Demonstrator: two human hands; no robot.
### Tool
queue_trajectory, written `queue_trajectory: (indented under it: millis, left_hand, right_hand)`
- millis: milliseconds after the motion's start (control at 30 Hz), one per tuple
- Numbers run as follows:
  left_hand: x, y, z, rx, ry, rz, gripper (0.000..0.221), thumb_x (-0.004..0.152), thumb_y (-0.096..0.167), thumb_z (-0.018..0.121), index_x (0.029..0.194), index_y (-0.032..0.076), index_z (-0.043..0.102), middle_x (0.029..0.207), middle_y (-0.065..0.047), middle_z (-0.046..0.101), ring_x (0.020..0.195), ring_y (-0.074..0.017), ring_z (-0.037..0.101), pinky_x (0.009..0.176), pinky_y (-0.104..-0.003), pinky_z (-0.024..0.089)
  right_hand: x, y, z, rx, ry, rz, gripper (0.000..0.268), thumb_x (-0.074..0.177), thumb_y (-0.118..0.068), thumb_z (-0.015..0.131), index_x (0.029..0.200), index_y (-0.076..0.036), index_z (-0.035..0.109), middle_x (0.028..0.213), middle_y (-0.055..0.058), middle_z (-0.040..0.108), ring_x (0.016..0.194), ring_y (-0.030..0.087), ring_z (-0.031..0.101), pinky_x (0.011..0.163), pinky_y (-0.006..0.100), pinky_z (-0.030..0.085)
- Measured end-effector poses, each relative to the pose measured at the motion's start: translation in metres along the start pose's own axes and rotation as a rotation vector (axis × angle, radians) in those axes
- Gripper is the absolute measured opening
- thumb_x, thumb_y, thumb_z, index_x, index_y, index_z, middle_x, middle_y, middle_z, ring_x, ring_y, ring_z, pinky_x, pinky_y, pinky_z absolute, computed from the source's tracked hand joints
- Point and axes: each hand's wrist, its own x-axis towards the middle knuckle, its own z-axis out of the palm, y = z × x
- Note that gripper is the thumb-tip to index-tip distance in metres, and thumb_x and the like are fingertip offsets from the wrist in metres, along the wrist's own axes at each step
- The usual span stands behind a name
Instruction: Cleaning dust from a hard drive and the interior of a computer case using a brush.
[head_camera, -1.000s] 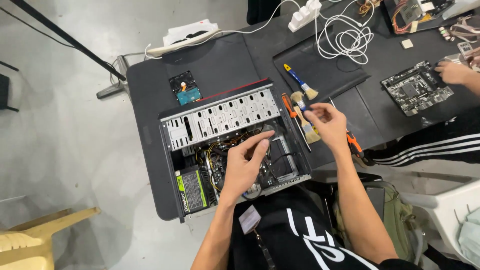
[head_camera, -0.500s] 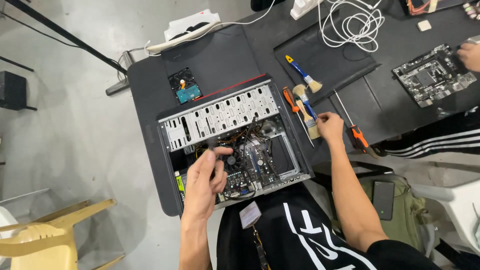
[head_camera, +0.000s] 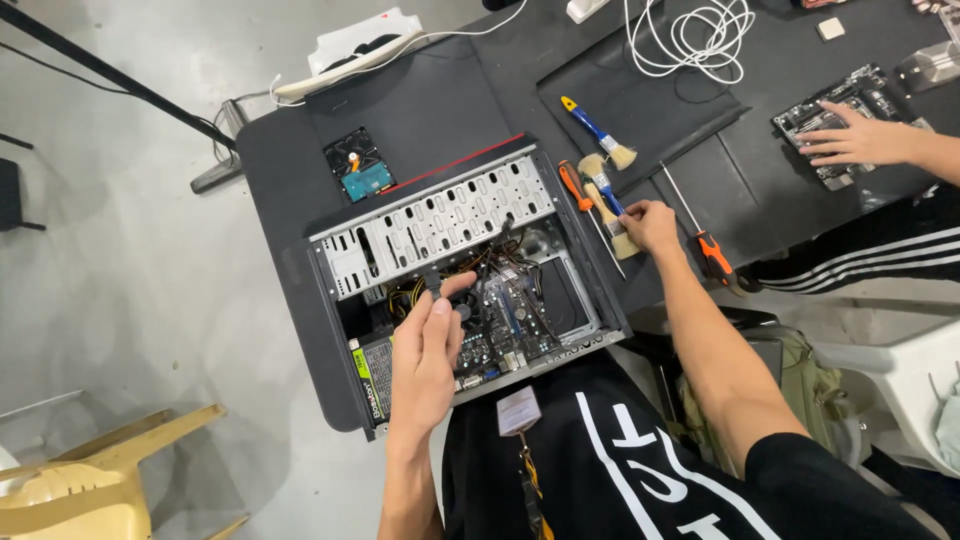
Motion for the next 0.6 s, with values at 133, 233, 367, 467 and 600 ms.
queue_trajectory:
  millis: [133, 233, 367, 467, 600]
  left_hand:
    - [-0.008, -0.01, -0.006, 0.008, 0.002, 0.009, 0.045, 0.107, 0.012, 0.031, 0.133, -0.004, 0.064, 0.047, 0.003, 0.037, 0.041, -0.0079, 0.03, 0.045, -0.022, 0.033]
    - [-0.018, -0.095, -0.017, 0.019, 0.013, -0.014, 0.043, 0.106, 0.012, 0.036, 0.137, -0.002, 0.063, 0.048, 0.001, 0.042, 0.046, -0.0076, 0.03, 0.049, -0.025, 0.031]
    - [-0.017, -0.015, -0.001, 0.002, 0.039, -0.188, 0.05, 0.104, 0.019, 0.043, 0.15, 0.007, 0.056, 0.058, 0.006, 0.028, 0.055, -0.0078, 0.024, 0.052, -0.026, 0.024]
    - [-0.007, -0.006, 0.009, 0.066, -0.021, -0.059, 0.054, 0.108, 0.024, 0.039, 0.159, 0.006, 0.038, 0.059, 0.003, 0.044, 0.055, -0.0096, 0.037, 0.057, -0.027, 0.039]
    - [0.008, 0.004, 0.027, -0.096, -0.182, -0.048, 0.041, 0.107, 0.013, 0.037, 0.147, 0.002, 0.032, 0.111, -0.007, 0.062, 0.062, -0.0111, 0.048, 0.052, -0.022, 0.048]
  right_hand:
    - [0.019, 0.01, 0.004, -0.06, -0.035, -0.008, 0.028, 0.085, -0.022, 0.081, 0.107, -0.004, 0.078, 0.096, 0.016, 0.078, 0.101, 0.039, 0.073, 0.089, 0.05, 0.056]
    - [0.008, 0.0, -0.023, -0.056, 0.012, -0.044, 0.028, 0.089, -0.029, 0.079, 0.108, -0.008, 0.077, 0.096, 0.013, 0.078, 0.101, 0.036, 0.073, 0.088, 0.048, 0.057]
    - [-0.059, -0.057, -0.092, 0.096, 0.173, -0.06, 0.02, 0.09, -0.031, 0.075, 0.101, -0.014, 0.077, 0.088, 0.001, 0.073, 0.077, 0.017, 0.066, 0.072, 0.033, 0.051]
    - [-0.095, -0.084, -0.131, 0.547, 0.312, -0.102, 0.012, 0.097, -0.014, 0.081, 0.107, -0.008, 0.076, 0.083, -0.002, 0.068, 0.074, 0.004, 0.061, 0.067, 0.02, 0.052]
    - [-0.15, -0.145, -0.181, 0.932, 0.394, -0.294, 0.012, 0.113, -0.014, 0.05, 0.109, -0.005, 0.043, 0.094, 0.016, 0.061, 0.066, 0.028, 0.07, 0.056, 0.03, 0.058]
